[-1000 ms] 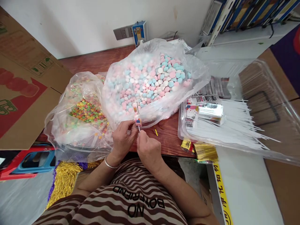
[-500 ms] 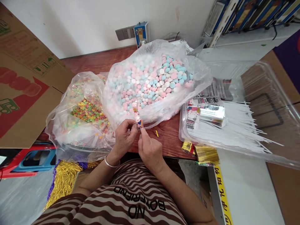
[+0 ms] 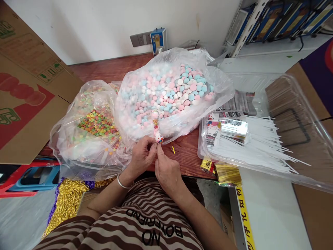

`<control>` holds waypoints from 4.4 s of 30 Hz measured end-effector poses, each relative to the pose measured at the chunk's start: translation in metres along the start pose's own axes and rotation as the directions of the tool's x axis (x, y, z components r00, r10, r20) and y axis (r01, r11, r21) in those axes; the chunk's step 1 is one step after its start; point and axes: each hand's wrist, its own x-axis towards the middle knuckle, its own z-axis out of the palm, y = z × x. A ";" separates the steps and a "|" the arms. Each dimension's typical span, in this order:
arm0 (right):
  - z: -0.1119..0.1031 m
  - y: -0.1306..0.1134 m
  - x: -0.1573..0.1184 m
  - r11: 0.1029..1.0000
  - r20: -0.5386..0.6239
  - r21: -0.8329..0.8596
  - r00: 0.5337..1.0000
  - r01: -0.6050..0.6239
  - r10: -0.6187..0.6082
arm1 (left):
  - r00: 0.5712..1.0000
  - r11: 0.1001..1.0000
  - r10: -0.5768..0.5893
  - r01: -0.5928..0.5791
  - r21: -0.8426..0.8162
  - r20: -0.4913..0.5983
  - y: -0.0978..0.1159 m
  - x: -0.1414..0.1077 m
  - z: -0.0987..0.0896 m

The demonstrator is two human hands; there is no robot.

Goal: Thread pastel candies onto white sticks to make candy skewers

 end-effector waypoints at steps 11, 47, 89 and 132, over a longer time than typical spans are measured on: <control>-0.008 0.006 0.000 0.997 0.075 0.020 0.994 0.074 -0.075 | 0.940 0.821 -0.286 0.141 -0.554 -0.185 -0.002 0.003 0.004; -0.005 -0.003 0.012 0.334 0.167 0.851 0.811 -0.406 0.560 | 0.845 0.316 -0.467 0.435 -0.843 0.261 0.014 0.008 0.033; -0.009 0.007 0.026 0.859 -0.074 0.438 0.942 -0.264 0.327 | 0.979 0.976 -0.196 0.200 -0.082 0.053 -0.005 -0.015 0.003; -0.008 0.021 0.018 0.871 -0.117 0.479 0.975 -0.112 0.190 | 0.856 0.658 -0.420 0.516 -0.548 0.302 0.001 -0.010 0.007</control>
